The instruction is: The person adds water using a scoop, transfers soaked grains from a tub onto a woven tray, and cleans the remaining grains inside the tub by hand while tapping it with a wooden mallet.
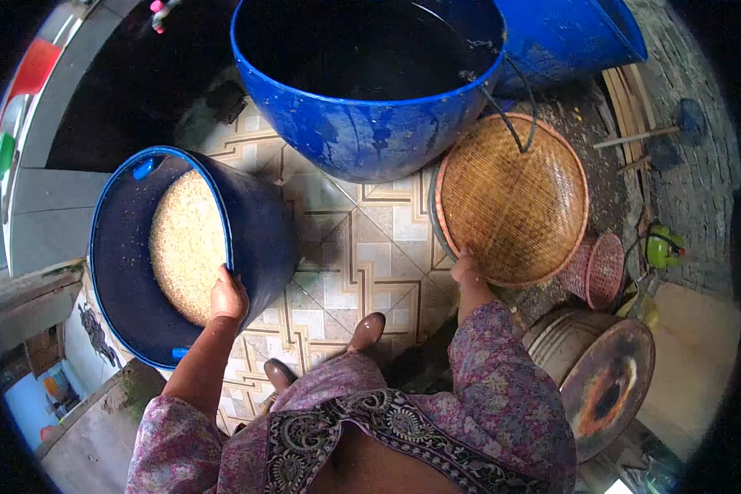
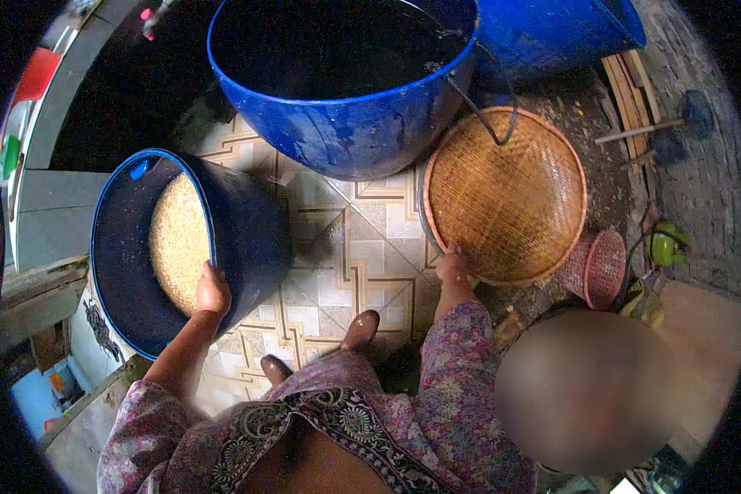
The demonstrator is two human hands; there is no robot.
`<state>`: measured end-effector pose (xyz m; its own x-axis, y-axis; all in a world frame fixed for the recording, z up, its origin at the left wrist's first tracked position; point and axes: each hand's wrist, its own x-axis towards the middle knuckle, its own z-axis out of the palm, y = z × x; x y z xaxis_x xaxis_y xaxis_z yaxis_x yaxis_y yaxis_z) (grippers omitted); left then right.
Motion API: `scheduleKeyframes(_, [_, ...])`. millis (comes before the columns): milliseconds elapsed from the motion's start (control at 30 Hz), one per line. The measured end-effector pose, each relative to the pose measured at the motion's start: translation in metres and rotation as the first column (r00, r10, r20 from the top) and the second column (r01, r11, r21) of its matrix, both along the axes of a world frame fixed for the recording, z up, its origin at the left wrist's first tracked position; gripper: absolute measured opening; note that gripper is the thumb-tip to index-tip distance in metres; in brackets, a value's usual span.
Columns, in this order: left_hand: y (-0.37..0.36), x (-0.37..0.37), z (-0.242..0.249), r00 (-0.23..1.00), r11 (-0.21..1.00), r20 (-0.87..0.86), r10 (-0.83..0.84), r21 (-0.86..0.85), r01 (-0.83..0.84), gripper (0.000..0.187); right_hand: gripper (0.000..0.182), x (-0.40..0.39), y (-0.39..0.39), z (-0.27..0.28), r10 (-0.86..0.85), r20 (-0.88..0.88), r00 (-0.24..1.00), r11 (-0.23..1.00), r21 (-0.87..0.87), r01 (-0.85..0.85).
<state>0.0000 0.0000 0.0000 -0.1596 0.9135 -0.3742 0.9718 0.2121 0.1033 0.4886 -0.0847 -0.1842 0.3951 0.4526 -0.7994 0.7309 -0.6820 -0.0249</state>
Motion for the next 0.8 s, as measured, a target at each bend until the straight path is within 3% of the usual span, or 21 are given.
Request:
scheduleKeyframes(67, [-0.006,-0.001,0.010,1.000,0.999,0.027,-0.013,0.051,0.011,0.034,0.067,-0.015,0.012,0.037,-0.004,-0.020,1.000,0.994,-0.107,0.002])
scheduleKeyframes(167, [0.003,0.005,-0.002,1.000,1.000,0.011,-0.009,0.021,0.009,0.038,0.060,-0.034,0.045,0.103,-0.045,0.060,0.997,0.993,-0.106,0.052])
scheduleKeyframes(233, [0.001,0.002,0.000,1.000,0.999,0.006,-0.015,0.037,0.015,0.037,0.058,-0.029,0.030,0.058,0.031,0.122,0.992,0.982,-0.191,-0.008])
scheduleKeyframes(333, [0.001,0.000,0.004,0.999,0.998,0.017,-0.035,0.058,0.034,0.037,0.053,-0.023,0.015,0.027,0.079,0.175,0.981,0.991,-0.118,-0.059])
scheduleKeyframes(400, [0.001,0.002,0.001,0.999,0.997,0.020,-0.034,0.074,0.032,0.036,0.046,-0.008,0.005,0.004,0.161,0.023,0.987,0.981,-0.110,-0.158])
scheduleKeyframes(433, [0.000,0.001,-0.001,0.999,0.997,0.028,-0.038,0.065,0.036,0.036,0.046,-0.008,-0.003,0.005,0.157,0.030,0.987,0.981,-0.120,-0.152])
scheduleKeyframes(500, [-0.002,-0.005,-0.009,0.997,0.993,0.043,-0.064,0.102,0.059,0.035,0.039,-0.017,-0.014,0.019,0.208,0.028,0.978,0.978,-0.029,-0.207])
scheduleKeyframes(533, [0.001,-0.004,-0.009,0.995,0.989,0.051,-0.091,0.120,0.084,0.035,0.028,-0.029,-0.020,0.040,0.157,0.117,0.981,0.981,0.096,-0.169])
scheduleKeyframes(633, [0.001,0.000,-0.005,0.993,0.983,0.039,-0.115,0.150,0.108,0.033,0.023,-0.014,-0.024,0.071,0.200,0.090,0.976,0.979,0.030,-0.204])
scheduleKeyframes(700, [0.003,0.000,-0.004,0.993,0.989,0.051,-0.102,0.116,0.096,0.034,0.019,0.000,-0.033,0.114,0.164,0.223,0.961,0.946,0.240,-0.217])
scheduleKeyframes(767, [0.006,0.004,-0.003,0.991,0.991,0.072,-0.109,0.084,0.103,0.034,0.019,0.023,-0.045,0.173,0.341,0.372,0.863,0.793,0.379,-0.477])
scheduleKeyframes(800, [0.006,0.005,-0.003,0.993,0.992,0.066,-0.101,0.080,0.096,0.034,0.018,0.033,-0.049,0.206,0.311,0.381,0.871,0.705,0.523,-0.480])
